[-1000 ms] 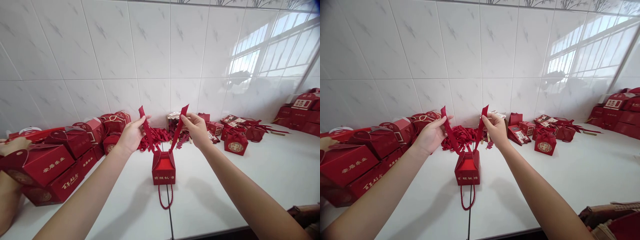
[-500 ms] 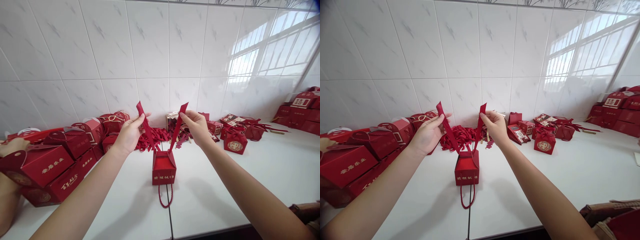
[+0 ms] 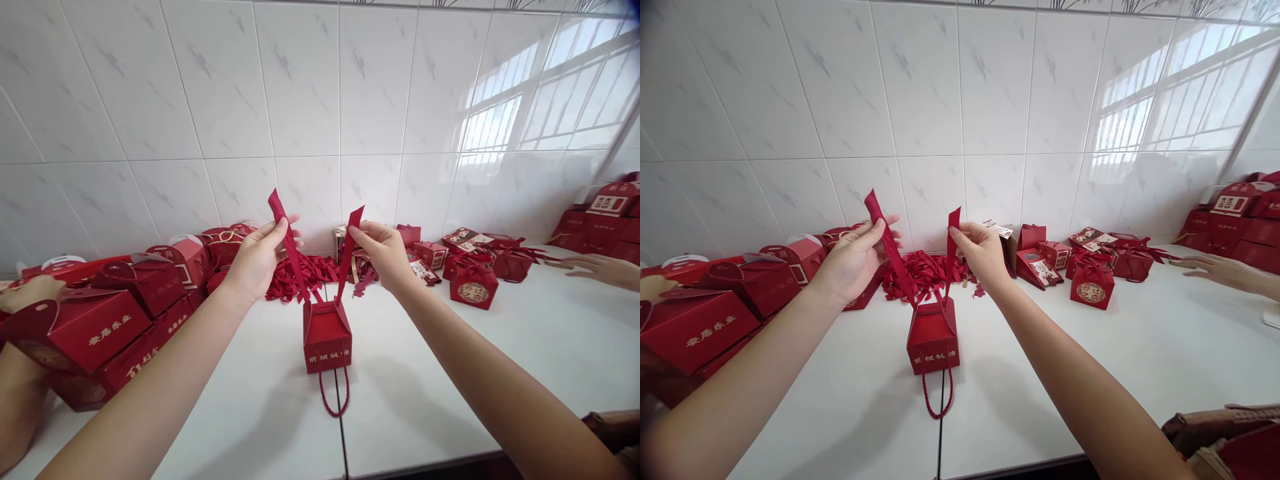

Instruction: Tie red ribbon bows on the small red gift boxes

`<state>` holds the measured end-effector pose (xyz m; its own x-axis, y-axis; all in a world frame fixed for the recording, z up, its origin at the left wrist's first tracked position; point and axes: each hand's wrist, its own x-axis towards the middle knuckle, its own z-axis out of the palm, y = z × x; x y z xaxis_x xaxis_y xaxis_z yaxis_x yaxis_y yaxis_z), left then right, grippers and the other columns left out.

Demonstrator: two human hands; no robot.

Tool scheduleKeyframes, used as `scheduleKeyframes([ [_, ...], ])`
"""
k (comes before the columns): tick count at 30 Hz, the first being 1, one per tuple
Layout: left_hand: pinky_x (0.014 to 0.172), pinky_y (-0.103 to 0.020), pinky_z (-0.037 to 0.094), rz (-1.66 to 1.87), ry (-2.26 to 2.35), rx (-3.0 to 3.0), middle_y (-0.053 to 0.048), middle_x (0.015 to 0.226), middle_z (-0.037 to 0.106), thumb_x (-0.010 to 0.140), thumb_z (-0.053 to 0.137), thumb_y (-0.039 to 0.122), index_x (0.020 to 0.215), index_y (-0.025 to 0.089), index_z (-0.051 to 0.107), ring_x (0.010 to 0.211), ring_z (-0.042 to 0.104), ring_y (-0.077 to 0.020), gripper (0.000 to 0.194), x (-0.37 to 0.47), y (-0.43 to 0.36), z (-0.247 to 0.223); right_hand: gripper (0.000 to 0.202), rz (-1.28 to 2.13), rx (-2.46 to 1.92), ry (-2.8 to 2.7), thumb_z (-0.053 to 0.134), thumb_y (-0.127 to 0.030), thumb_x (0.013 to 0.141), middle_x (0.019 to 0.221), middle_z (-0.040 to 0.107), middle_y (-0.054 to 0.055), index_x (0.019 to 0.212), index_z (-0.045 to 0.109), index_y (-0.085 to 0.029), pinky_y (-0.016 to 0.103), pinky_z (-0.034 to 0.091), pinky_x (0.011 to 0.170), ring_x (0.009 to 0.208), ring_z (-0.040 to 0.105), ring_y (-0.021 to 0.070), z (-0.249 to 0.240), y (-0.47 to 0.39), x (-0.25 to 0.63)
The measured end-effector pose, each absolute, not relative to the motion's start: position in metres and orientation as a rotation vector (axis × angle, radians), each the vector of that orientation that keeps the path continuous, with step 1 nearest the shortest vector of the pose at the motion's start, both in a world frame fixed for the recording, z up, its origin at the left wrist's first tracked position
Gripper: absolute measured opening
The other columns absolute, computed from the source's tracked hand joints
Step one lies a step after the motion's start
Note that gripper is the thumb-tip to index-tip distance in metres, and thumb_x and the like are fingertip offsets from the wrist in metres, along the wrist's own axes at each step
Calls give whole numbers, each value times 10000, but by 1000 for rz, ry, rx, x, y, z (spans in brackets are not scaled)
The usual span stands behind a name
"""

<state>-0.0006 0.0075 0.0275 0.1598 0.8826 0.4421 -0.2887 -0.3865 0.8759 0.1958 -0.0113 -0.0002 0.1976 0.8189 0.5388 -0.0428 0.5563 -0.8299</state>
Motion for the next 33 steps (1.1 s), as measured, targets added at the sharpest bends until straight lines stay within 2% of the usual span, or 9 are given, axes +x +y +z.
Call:
scheduleKeyframes([
  [5, 699, -287, 516, 1422, 625, 1478, -19, 766, 670, 825, 616, 361, 1052, 203, 667, 721, 651, -154, 282, 5, 2, 28, 262, 845, -693, -1256, 696, -387, 716, 814, 687, 63, 813, 663, -146, 332, 554, 660, 686, 640, 162, 9, -15, 188],
  [13, 709, -312, 545, 1348, 685, 1533, -69, 919, 715, 840, 593, 372, 1133, 205, 626, 791, 681, -188, 338, 3, 3, 16, 258, 794, -779, -1335, 689, -388, 723, 807, 695, 69, 824, 689, -150, 350, 546, 725, 755, 656, 180, 16, -18, 189],
  [19, 729, -298, 543, 1316, 690, 1521, -65, 901, 719, 840, 597, 378, 1123, 202, 631, 805, 681, -180, 335, -2, 7, 9, 284, 762, -843, -1309, 703, -407, 709, 821, 704, 69, 842, 703, -157, 361, 539, 749, 759, 655, 182, 17, -18, 195],
  [26, 742, -295, 532, 1339, 601, 1512, -41, 815, 719, 840, 603, 377, 1107, 195, 633, 759, 680, -168, 325, 1, -1, 21, 174, 940, -737, -1258, 683, -314, 741, 781, 670, 56, 772, 651, -146, 330, 555, 691, 684, 649, 151, 23, -20, 192],
  [29, 663, -283, 533, 1313, 559, 1613, -38, 793, 718, 833, 606, 396, 1228, 210, 546, 712, 677, -170, 440, 5, -5, 20, 120, 927, -815, -1276, 657, -252, 748, 717, 643, 44, 787, 652, -139, 296, 530, 587, 580, 612, 128, 24, -20, 188],
  [33, 610, -285, 521, 1184, 572, 1786, -15, 699, 709, 833, 613, 374, 1424, 216, 260, 606, 660, -165, 706, 8, -12, 17, 122, 871, -869, -1465, 622, -231, 746, 603, 590, 21, 683, 665, -136, 233, 422, 468, 504, 505, 90, 21, -21, 183],
])
